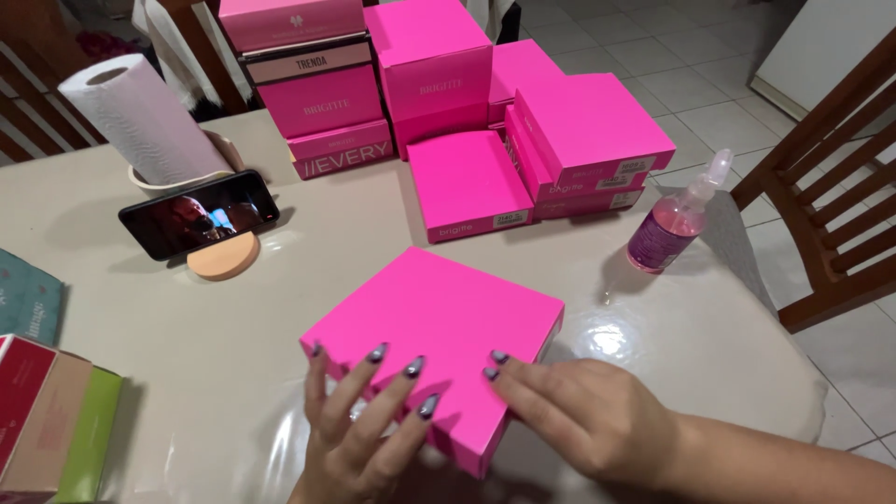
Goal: Spraying a black bra with fragrance and folding it into a pink gift box
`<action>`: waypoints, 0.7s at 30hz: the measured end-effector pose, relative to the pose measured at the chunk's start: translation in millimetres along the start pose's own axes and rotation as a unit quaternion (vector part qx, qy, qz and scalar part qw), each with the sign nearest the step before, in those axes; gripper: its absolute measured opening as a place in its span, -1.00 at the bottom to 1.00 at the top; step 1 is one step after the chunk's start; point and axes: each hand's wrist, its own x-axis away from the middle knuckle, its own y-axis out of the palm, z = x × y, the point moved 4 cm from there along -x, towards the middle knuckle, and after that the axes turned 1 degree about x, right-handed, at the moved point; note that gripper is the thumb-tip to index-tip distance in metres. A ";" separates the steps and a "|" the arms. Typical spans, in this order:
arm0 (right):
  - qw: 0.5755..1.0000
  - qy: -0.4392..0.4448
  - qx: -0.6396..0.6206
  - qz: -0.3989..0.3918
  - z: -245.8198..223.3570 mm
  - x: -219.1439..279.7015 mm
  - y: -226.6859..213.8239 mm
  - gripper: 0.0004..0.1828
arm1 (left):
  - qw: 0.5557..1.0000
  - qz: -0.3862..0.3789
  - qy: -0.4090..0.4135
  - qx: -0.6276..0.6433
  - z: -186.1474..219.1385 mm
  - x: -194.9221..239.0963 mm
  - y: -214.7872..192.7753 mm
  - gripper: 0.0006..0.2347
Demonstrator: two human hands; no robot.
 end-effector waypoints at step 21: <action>0.852 0.228 0.443 -0.160 270.3 39.5 36.0 -0.74 | 0.996 -0.053 -0.065 0.018 -2.8 -4.8 0.6 -0.69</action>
